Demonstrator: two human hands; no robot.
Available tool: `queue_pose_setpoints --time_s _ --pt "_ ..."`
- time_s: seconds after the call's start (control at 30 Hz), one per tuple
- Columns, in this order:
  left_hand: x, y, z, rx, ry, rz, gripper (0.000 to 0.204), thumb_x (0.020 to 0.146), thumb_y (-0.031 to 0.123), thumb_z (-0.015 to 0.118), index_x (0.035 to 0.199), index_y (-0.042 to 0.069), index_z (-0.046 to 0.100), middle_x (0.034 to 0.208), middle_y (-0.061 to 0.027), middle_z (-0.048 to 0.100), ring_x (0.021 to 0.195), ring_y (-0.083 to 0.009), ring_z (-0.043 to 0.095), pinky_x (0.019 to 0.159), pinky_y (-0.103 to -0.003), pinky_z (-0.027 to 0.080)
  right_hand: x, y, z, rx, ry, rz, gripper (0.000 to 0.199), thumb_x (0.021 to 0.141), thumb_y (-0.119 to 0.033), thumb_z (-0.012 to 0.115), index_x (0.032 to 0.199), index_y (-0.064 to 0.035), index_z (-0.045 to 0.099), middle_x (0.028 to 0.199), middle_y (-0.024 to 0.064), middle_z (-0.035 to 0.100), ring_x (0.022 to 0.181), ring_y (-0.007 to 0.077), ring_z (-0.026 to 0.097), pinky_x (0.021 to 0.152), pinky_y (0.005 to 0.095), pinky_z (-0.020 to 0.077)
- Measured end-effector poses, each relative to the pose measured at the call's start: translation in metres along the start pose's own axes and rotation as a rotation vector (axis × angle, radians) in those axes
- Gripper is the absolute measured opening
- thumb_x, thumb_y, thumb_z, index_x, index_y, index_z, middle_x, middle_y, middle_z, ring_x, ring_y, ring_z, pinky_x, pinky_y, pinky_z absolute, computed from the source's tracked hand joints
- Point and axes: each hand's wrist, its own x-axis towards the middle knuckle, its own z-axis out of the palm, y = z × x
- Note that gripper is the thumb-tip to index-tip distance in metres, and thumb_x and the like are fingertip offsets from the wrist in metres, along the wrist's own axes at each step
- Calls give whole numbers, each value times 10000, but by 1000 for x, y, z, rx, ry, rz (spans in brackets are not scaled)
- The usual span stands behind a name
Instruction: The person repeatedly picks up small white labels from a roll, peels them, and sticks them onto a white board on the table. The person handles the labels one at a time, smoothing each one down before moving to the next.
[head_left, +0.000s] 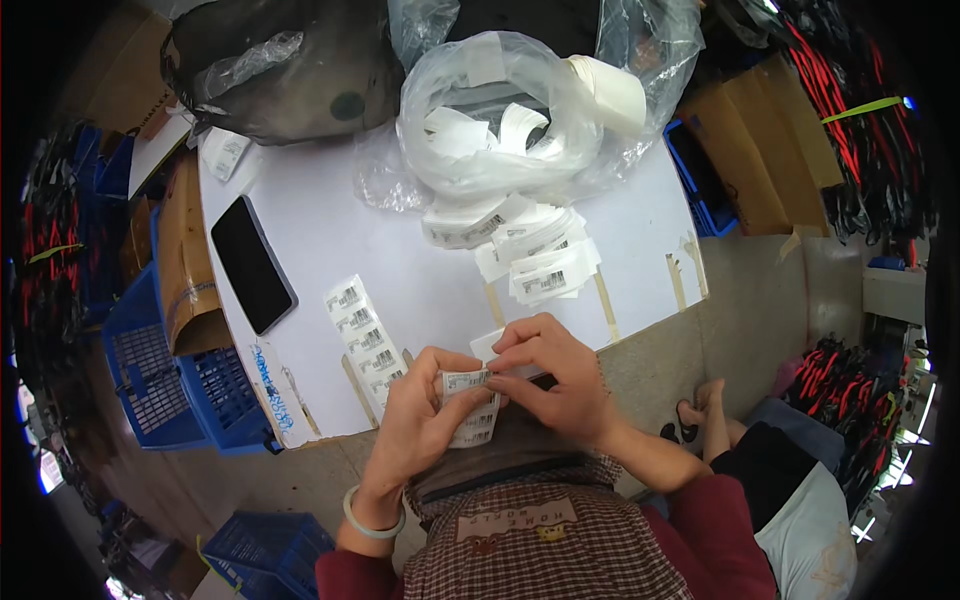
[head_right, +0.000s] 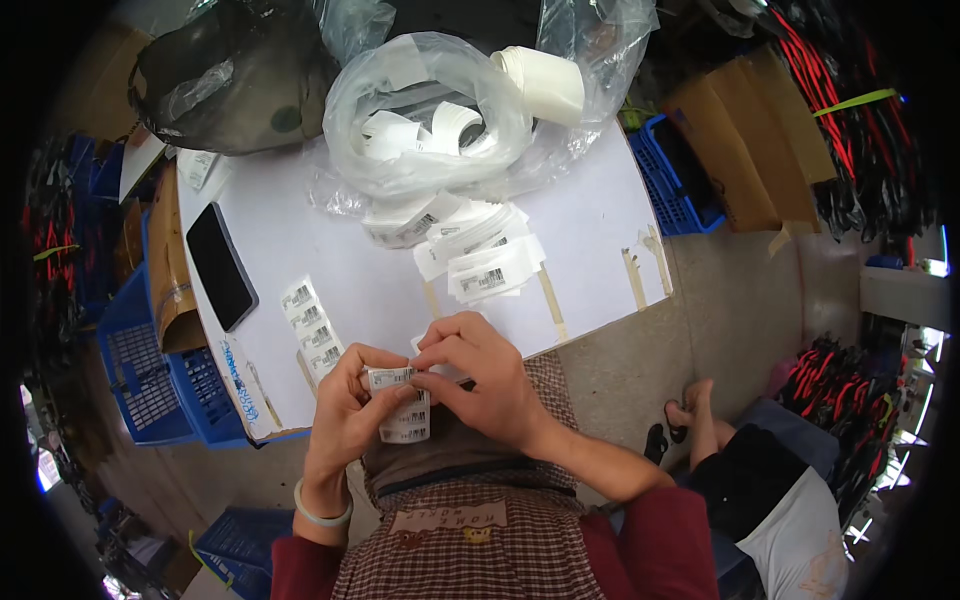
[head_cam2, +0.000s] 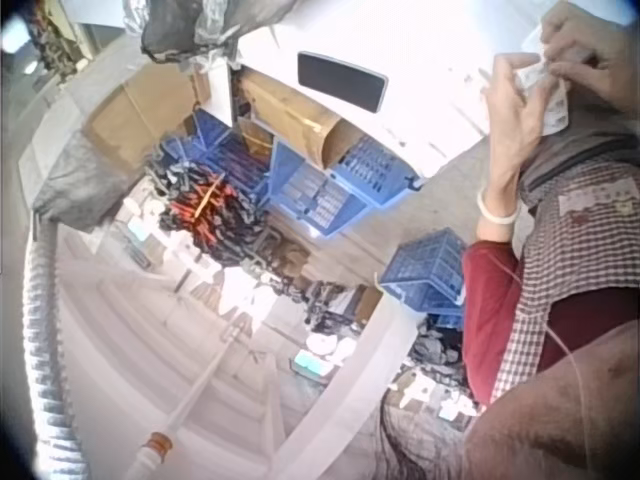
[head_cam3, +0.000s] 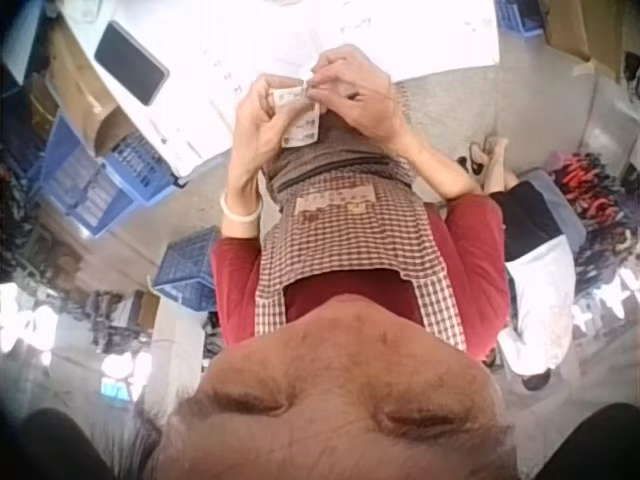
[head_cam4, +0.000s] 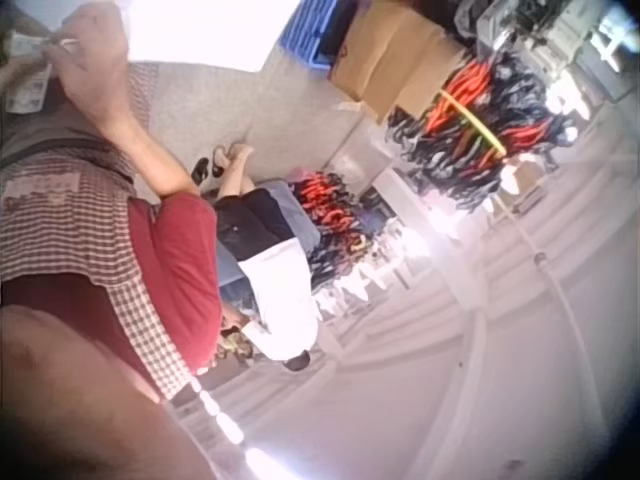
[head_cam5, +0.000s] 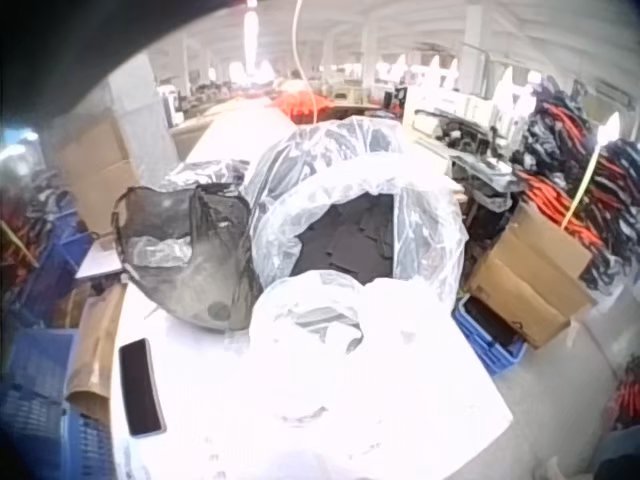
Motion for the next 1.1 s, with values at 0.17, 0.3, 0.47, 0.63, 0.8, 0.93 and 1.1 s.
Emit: queue_pose_setpoints --time_s 0.17,0.3,0.47,0.63,0.8,0.93,1.1 --pt "-16 -3 3 49 70 -63 169 895 61 686 982 -39 581 812 -112 714 743 -108 672 624 -234 524 -7 -4 5 -153 28 -206 157 753 5 751 874 -20 654 1074 126 631 908 268 623 784 349 524" --pt "-32 -19 -6 78 138 -183 188 860 63 720 946 -35 585 789 -113 716 729 -106 673 616 -239 522 -6 -2 -24 94 105 10 99 815 1 713 889 -18 650 1127 133 639 959 202 629 774 311 523" --pt "-17 -23 -12 133 149 -188 164 881 102 690 961 -39 662 760 -84 710 704 -114 688 619 -253 531 1 4 -50 303 -29 542 60 878 -31 681 912 -9 637 858 67 698 754 84 636 648 244 504" --pt "26 -20 3 708 132 -11 296 891 224 674 766 -43 701 538 -120 603 469 -143 583 468 -310 426 15 5 -32 -12 -137 545 103 866 -35 683 869 26 601 691 75 662 606 101 607 543 258 462" --pt "36 -24 13 834 215 20 354 849 279 694 606 23 663 527 -184 558 502 -368 592 496 -411 452 16 14 -23 -90 -150 498 115 861 -25 677 862 45 586 668 109 649 583 152 617 535 293 475" --pt "36 -24 13 834 214 26 335 851 269 689 632 16 673 514 -173 558 471 -336 583 483 -394 441 13 19 -20 -64 -123 525 117 861 -29 673 852 48 585 657 121 647 571 163 626 527 306 474" --pt "35 -29 8 800 183 28 317 870 259 674 696 -4 705 508 -161 563 421 -290 560 458 -358 425 16 20 -18 -94 -134 526 124 856 -43 676 839 38 584 651 122 651 559 182 633 521 318 471"
